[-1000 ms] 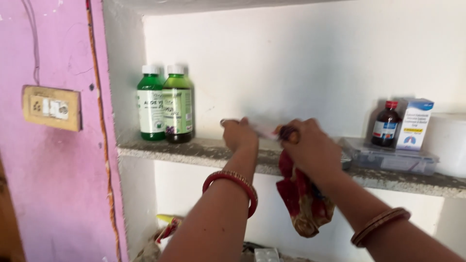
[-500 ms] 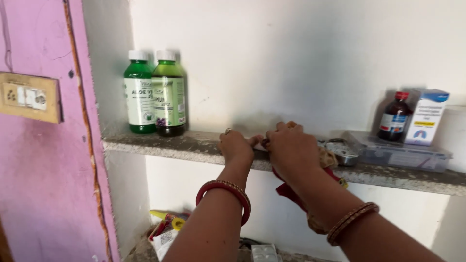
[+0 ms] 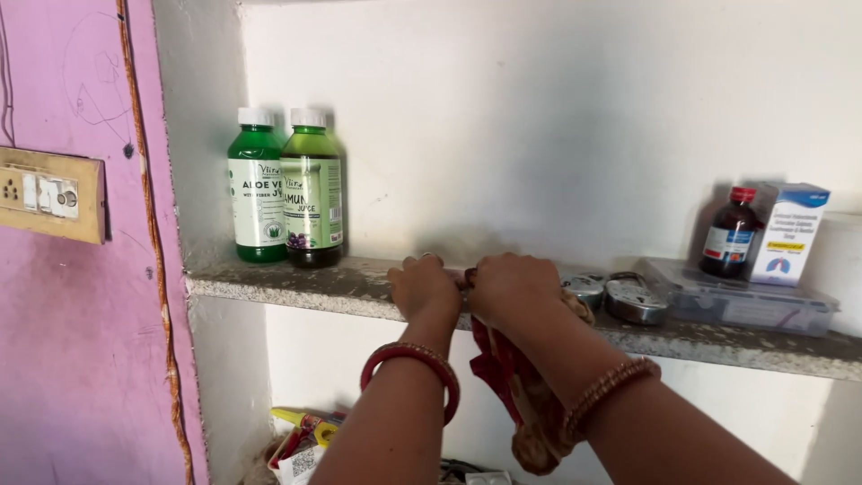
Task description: The person wipes two built-in shelves with a patterned cloth, moving aside bottles, pill packs, a key, and small boxes to clean the surfaces and back walls. The person repeatedly wipes the same areas and repositions items multiple times.
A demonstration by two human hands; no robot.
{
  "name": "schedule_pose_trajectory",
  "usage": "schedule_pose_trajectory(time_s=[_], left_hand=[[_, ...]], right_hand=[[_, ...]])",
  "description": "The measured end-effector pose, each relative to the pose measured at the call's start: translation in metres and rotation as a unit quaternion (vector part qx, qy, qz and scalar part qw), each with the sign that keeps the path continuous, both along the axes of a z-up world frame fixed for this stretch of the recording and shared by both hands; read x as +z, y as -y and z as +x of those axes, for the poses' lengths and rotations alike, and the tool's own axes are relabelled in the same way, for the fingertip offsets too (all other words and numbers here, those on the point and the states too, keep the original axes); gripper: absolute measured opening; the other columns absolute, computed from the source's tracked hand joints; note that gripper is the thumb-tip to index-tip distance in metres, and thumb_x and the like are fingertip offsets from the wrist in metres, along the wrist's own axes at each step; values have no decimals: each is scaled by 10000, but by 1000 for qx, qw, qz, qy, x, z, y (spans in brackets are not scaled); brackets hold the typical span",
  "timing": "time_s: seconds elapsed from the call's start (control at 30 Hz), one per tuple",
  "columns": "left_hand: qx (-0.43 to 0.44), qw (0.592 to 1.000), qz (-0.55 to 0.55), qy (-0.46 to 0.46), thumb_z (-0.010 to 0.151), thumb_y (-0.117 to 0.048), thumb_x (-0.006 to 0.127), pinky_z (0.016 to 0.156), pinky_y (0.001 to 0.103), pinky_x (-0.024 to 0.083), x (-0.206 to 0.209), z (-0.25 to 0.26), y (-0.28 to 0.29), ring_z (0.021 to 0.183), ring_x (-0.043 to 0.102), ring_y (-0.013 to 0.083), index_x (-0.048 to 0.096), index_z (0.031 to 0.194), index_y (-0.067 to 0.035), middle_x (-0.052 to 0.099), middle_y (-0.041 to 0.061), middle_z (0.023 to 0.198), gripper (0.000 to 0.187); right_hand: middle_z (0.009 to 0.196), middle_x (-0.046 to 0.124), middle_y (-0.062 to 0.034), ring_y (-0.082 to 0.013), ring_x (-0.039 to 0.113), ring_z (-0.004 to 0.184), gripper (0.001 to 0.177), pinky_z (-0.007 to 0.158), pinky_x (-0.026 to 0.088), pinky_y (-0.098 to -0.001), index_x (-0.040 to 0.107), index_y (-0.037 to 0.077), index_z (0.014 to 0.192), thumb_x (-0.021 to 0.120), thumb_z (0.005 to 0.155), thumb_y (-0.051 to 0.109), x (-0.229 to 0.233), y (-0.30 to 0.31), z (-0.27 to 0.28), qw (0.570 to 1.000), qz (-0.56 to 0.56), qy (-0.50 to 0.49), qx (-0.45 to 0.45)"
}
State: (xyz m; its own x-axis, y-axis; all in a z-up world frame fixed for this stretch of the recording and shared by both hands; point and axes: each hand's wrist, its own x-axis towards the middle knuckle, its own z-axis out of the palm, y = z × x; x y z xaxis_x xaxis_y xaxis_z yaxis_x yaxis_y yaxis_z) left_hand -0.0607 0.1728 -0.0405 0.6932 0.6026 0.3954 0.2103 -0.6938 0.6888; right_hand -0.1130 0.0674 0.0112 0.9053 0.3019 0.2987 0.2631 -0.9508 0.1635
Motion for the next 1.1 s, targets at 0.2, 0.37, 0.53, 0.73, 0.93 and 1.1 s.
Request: schedule_pose_trajectory(time_s=[0.2, 0.37, 0.53, 0.73, 0.93, 1.1], left_hand=[[35, 995, 70, -62, 964, -330, 698, 930, 376, 533, 7, 1, 3, 1250, 520, 282, 726, 1147, -156, 591, 84, 1317, 254], [49, 994, 75, -60, 981, -340, 681, 861, 350, 579, 5, 14, -4, 1190, 585, 266, 743, 1114, -152, 609, 85, 1296, 239], [62, 992, 86, -68, 985, -298, 672, 839, 338, 597, 5, 23, -8, 1156, 617, 262, 678, 1208, -100, 604, 103, 1297, 298], [55, 995, 87, -18, 1020, -223, 590, 938, 399, 533, 0, 26, -11, 1168, 618, 272, 559, 1339, -43, 656, 110, 1259, 367], [52, 992, 112, -30, 1029, -219, 529, 1050, 446, 377, -2, 21, -11, 1237, 539, 284, 609, 1295, -78, 747, 78, 1093, 311], [35, 990, 126, -55, 1019, -200, 551, 1074, 468, 322, -2, 22, -12, 1242, 515, 278, 723, 1158, -140, 753, 66, 1059, 229]], right_hand=[[1055, 794, -43, -203, 760, 969, 305, 851, 581, -340, 808, 195, 1085, 629, 897, 356, 1, -3, 29, 998, 44, -30, -16], [1165, 758, -48, -232, 724, 1067, 352, 931, 544, -374, 765, 209, 1163, 616, 892, 377, 8, -3, 36, 995, 78, -54, -26], [1211, 755, -50, -223, 724, 1106, 377, 968, 535, -380, 768, 206, 1194, 613, 886, 359, 10, -8, 40, 995, 54, -78, -42], [1236, 736, -60, -231, 709, 1132, 399, 984, 526, -405, 742, 191, 1230, 578, 904, 352, 9, -9, 47, 996, 45, -72, -35], [1229, 759, -66, -213, 727, 1120, 420, 988, 543, -389, 761, 193, 1228, 590, 889, 373, 10, -10, 38, 996, 31, -72, -40], [1220, 755, -62, -224, 732, 1117, 433, 982, 541, -405, 733, 193, 1254, 563, 903, 382, 10, -11, 42, 997, 18, -70, -35]])
